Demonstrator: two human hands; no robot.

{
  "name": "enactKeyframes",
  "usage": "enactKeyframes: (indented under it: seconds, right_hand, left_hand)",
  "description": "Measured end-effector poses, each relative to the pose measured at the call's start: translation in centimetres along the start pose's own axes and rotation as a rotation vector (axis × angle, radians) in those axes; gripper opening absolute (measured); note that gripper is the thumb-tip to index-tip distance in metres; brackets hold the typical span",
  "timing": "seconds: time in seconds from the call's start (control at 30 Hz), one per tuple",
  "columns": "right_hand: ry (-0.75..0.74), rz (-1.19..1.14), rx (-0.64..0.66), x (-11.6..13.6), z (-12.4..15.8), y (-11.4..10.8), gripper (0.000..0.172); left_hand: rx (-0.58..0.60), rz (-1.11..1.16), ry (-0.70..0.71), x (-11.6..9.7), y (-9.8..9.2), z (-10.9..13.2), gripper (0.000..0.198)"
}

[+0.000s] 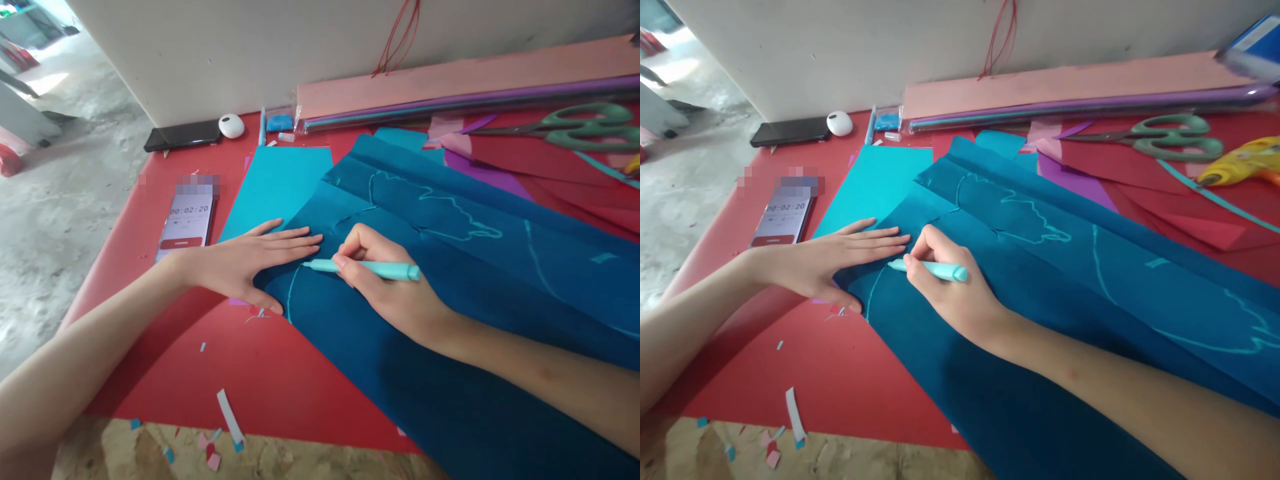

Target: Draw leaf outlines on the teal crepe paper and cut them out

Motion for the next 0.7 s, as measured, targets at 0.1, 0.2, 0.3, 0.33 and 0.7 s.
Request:
enactKeyframes:
  seconds: [0.1,0.2,0.3,0.33,0.7]
  right_hand:
    - [-0.001,0.004,-0.025,0.1,0.0,-0.1,0.020]
    - [0.005,-0.001,-0.038,0.1,0.0,-0.2,0.020]
    - [0.002,0.000,-0.049,0.1,0.2,-0.3,0.021]
    - [0.000,0.001,-0.052,0.1,0.3,-0.3,0.021]
    - [0.000,0.045,-0.081,-0.3,1.0,-0.6,0.021]
  left_hand:
    - [-0.002,0.005,-0.003,0.0,0.0,0.0,0.078]
    - [-0.003,0.011,-0.006,0.0,0.0,0.1,0.078]
    - [-0.003,0.016,-0.004,0.0,-0.1,0.1,0.078]
    - [-0.002,0.017,-0.004,-0.1,-0.1,0.1,0.078]
    - [0.006,0.003,-0.006,-0.1,-0.1,0.0,0.078]
Point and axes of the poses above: each hand's wrist, its own z-axis away from the middle knuckle, its own y-axis out of the palm, x = y × z, the point moved 4 cm from there along -z, towards the middle knuckle, and after that the axes turned 3 degrees about y, right-handed, at the moved point
